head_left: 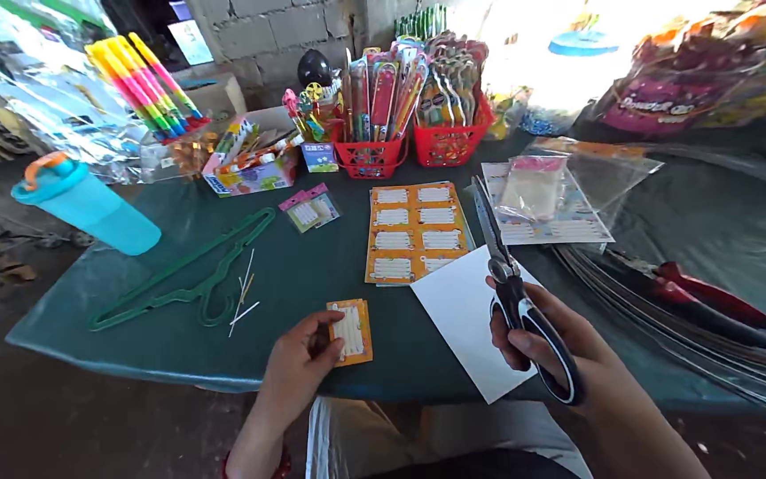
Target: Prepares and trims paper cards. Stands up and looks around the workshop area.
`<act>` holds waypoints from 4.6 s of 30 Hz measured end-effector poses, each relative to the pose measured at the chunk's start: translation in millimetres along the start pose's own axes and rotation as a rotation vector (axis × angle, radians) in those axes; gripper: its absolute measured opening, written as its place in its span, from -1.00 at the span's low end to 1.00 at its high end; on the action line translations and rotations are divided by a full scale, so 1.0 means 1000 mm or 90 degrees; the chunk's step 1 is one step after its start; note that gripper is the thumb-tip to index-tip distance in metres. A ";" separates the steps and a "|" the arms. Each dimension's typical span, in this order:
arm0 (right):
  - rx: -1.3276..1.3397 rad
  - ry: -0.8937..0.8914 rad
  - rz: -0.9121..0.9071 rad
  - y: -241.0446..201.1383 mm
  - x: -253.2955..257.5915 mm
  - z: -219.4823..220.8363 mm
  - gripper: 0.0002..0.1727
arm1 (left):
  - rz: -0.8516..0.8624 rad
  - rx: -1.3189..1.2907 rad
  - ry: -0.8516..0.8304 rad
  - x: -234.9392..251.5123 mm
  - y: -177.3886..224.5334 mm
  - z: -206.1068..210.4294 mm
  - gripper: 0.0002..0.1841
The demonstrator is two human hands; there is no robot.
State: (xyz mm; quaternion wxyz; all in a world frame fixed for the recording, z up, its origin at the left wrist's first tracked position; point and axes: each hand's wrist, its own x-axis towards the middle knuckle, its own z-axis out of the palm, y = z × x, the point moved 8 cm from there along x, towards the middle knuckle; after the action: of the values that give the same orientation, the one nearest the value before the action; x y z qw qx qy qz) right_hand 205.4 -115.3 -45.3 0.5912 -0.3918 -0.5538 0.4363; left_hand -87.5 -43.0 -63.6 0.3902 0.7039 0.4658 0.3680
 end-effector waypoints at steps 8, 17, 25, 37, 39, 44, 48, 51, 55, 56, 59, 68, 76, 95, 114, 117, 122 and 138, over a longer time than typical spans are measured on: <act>-0.003 0.019 -0.013 -0.003 -0.010 -0.022 -0.32 | 0.084 0.316 0.103 0.004 0.012 -0.018 -0.47; -0.017 0.030 -0.022 -0.004 -0.013 -0.030 -0.32 | -0.012 0.434 -0.305 0.053 0.028 0.017 -0.23; -0.040 0.055 -0.020 -0.009 -0.020 -0.037 -0.32 | -0.103 0.582 -0.505 0.079 0.027 0.041 -0.29; -0.031 0.090 -0.026 -0.012 -0.016 -0.053 -0.33 | -0.027 0.307 -0.343 0.073 0.039 0.025 -0.61; -0.023 0.102 -0.027 -0.013 -0.016 -0.056 -0.30 | -0.004 0.125 -0.167 0.082 0.037 0.006 -0.73; -0.028 0.106 -0.036 -0.016 -0.018 -0.064 -0.31 | -0.154 -0.105 0.099 0.093 0.004 -0.015 -0.77; -0.026 0.117 -0.043 -0.017 -0.022 -0.068 -0.32 | -0.136 -0.008 0.134 0.087 -0.009 -0.015 -0.59; -0.020 0.124 -0.050 -0.019 -0.025 -0.072 -0.32 | -0.034 0.074 0.188 0.078 -0.012 -0.029 -0.33; -0.019 0.125 -0.055 -0.016 -0.027 -0.078 -0.34 | 0.228 0.235 0.171 0.057 0.027 -0.016 -0.24; -0.020 0.128 -0.050 -0.015 -0.027 -0.079 -0.35 | 0.299 0.297 0.122 0.052 0.043 0.002 -0.33; -0.018 0.128 -0.043 -0.013 -0.023 -0.075 -0.34 | 0.493 0.472 -0.061 0.036 0.075 0.074 -0.50; -0.070 0.123 -0.052 -0.028 -0.035 -0.070 -0.30 | 0.648 0.419 -0.564 0.040 0.092 0.181 -0.38; -0.081 0.178 -0.074 -0.038 -0.044 -0.087 -0.36 | 0.621 0.455 -0.518 0.043 0.080 0.178 -0.10; -0.137 0.249 -0.135 -0.049 -0.034 -0.097 -0.29 | 0.523 0.157 -0.011 0.027 0.124 0.112 -0.72; 0.107 0.197 -0.157 -0.022 0.027 -0.011 -0.34 | 0.140 -0.629 0.073 0.034 0.071 0.027 -0.76; 0.036 0.157 -0.099 -0.030 0.031 -0.015 -0.35 | 0.217 -0.412 -0.054 0.030 0.082 0.013 -0.40; 0.031 0.155 -0.108 -0.032 0.037 -0.013 -0.35 | 0.220 -0.325 -0.036 0.025 0.083 0.028 -0.09; -0.095 0.100 -0.159 -0.030 0.004 -0.014 -0.31 | 0.296 -0.188 0.278 0.018 0.073 -0.008 -0.65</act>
State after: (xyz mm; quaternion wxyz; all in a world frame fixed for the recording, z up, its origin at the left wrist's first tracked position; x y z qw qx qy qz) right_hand 222.0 -120.2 -16.8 0.6515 -0.3961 -0.5809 0.2850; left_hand -62.6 -43.4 7.8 0.2848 0.6318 0.3074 0.6521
